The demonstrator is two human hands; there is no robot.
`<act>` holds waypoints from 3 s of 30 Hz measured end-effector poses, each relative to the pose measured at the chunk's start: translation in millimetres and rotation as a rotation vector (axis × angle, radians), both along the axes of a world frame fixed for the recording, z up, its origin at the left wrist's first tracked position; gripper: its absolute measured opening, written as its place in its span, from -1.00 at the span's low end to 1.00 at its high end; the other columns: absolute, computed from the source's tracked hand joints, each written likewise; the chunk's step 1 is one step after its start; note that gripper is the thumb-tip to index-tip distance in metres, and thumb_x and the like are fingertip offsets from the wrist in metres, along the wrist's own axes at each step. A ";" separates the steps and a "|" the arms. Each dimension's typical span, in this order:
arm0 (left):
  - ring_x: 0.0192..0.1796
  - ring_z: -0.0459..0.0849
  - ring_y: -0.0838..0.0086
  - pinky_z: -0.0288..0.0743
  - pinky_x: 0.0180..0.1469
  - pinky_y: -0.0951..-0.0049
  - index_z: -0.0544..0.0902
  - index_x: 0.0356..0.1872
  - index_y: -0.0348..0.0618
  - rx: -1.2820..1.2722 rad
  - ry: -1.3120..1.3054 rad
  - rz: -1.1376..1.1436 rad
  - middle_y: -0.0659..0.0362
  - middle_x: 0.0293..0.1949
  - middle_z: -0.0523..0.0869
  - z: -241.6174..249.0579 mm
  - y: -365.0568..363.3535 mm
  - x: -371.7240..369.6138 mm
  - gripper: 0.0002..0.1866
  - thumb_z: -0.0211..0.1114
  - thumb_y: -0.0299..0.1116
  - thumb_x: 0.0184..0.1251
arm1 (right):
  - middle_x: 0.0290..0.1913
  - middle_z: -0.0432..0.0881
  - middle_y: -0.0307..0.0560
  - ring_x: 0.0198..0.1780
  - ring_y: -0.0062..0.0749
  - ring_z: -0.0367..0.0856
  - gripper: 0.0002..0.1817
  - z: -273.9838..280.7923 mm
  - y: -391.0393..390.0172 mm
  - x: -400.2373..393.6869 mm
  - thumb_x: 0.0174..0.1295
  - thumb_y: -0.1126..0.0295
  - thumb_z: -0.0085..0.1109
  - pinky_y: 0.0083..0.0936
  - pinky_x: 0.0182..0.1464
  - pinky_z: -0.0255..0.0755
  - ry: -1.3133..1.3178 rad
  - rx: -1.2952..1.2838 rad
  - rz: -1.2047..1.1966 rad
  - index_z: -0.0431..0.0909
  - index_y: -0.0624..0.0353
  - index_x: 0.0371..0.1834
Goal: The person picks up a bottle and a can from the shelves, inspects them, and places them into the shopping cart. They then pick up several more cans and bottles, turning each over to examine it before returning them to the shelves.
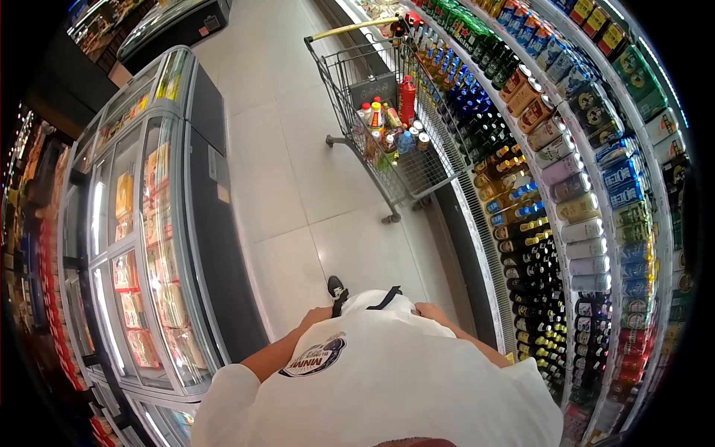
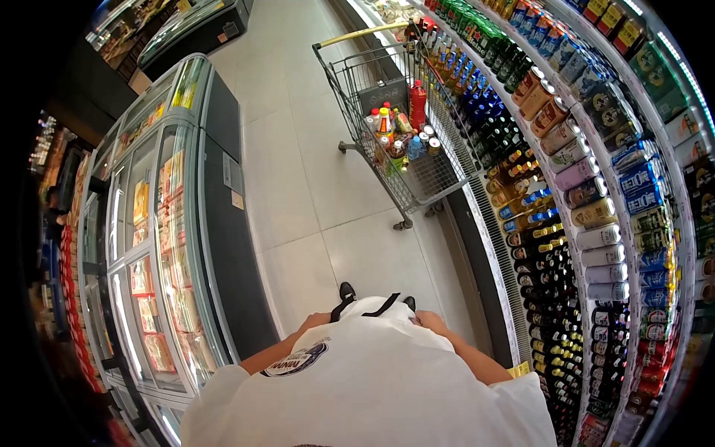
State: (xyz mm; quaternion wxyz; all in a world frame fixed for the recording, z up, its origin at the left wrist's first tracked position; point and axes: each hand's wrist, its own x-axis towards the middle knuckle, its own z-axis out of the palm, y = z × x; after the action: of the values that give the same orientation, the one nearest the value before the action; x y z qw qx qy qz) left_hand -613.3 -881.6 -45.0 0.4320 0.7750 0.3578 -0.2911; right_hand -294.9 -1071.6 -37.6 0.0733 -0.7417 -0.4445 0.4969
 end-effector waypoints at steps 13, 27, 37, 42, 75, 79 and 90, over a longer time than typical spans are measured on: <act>-0.29 0.58 0.56 0.47 -0.20 0.44 0.64 -0.22 -0.29 -0.396 -0.389 0.765 0.13 -0.40 0.68 -12.8 -36.1 -81.2 -0.54 0.23 0.02 0.42 | -0.43 0.56 -0.45 -0.38 -0.79 0.40 -0.61 58.6 -1.4 -7.5 0.51 0.12 0.05 -0.65 -0.33 0.36 0.624 0.051 -0.316 0.64 0.24 -0.24; -0.29 0.56 0.59 0.47 -0.20 0.46 0.64 -0.23 -0.30 -0.464 -0.473 0.701 0.16 -0.41 0.66 -8.9 -15.1 -60.5 -0.57 0.25 -0.03 0.42 | -0.34 0.62 -0.40 -0.35 -0.80 0.45 -0.65 113.2 42.6 -6.7 0.52 0.17 0.03 -0.68 -0.29 0.39 0.829 -0.098 -0.351 0.65 0.24 -0.10; -0.30 0.55 0.61 0.47 -0.20 0.48 0.65 -0.24 -0.30 -0.389 -0.688 0.667 0.19 -0.43 0.65 -10.5 21.7 1.4 -0.61 0.27 -0.07 0.40 | -0.30 0.67 -0.28 -0.31 -0.65 0.57 -0.61 119.5 2.2 38.2 0.47 0.06 0.07 -0.61 -0.24 0.47 0.738 -0.019 -0.901 0.63 0.20 -0.16; -0.32 0.60 0.55 0.50 -0.23 0.46 0.67 -0.23 -0.29 -0.041 -0.473 0.770 0.21 -0.41 0.70 -2.7 41.2 -8.6 -0.68 0.27 -0.17 0.33 | -0.52 0.60 -0.16 -0.45 -0.49 0.51 -0.46 -37.2 -78.0 65.4 0.39 -0.03 0.11 -0.37 -0.35 0.38 0.058 0.175 -0.867 0.63 0.30 -0.45; -0.45 0.53 0.54 0.41 -0.44 0.52 0.59 -0.24 -0.17 -0.374 -0.328 1.402 0.21 -0.36 0.62 -43.5 148.0 -72.6 -0.83 0.24 -0.27 0.33 | -0.41 0.68 -0.03 -0.40 -0.39 0.62 -0.65 -13.8 19.0 16.5 0.23 0.20 0.27 -0.41 -0.32 0.52 0.048 -0.183 -0.967 0.67 0.37 -0.30; -0.43 0.56 0.54 0.43 -0.40 0.51 0.60 -0.21 -0.17 -0.320 -0.324 1.352 0.20 -0.32 0.64 -28.7 188.1 -42.6 -0.81 0.24 -0.26 0.35 | -0.47 0.63 0.00 -0.50 -0.32 0.60 -0.72 -60.8 29.7 47.4 0.25 0.29 0.21 -0.39 -0.44 0.52 0.145 -0.229 -1.080 0.62 0.37 -0.31; -0.45 0.56 0.53 0.41 -0.44 0.54 0.59 -0.23 -0.17 -0.154 -0.149 1.503 0.22 -0.36 0.62 -18.8 261.3 15.0 -0.82 0.25 -0.27 0.34 | -0.44 0.61 -0.10 -0.46 -0.38 0.60 -0.76 -64.7 208.8 185.9 0.27 0.27 0.17 -0.44 -0.38 0.54 0.312 -0.132 -1.072 0.58 0.27 -0.28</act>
State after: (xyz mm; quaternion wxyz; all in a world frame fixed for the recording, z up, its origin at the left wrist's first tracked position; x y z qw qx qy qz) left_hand -598.3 -620.3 -63.8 0.5901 0.3081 0.7380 0.1104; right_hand -109.0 -862.8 -102.4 0.3340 -0.7845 0.0425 0.5208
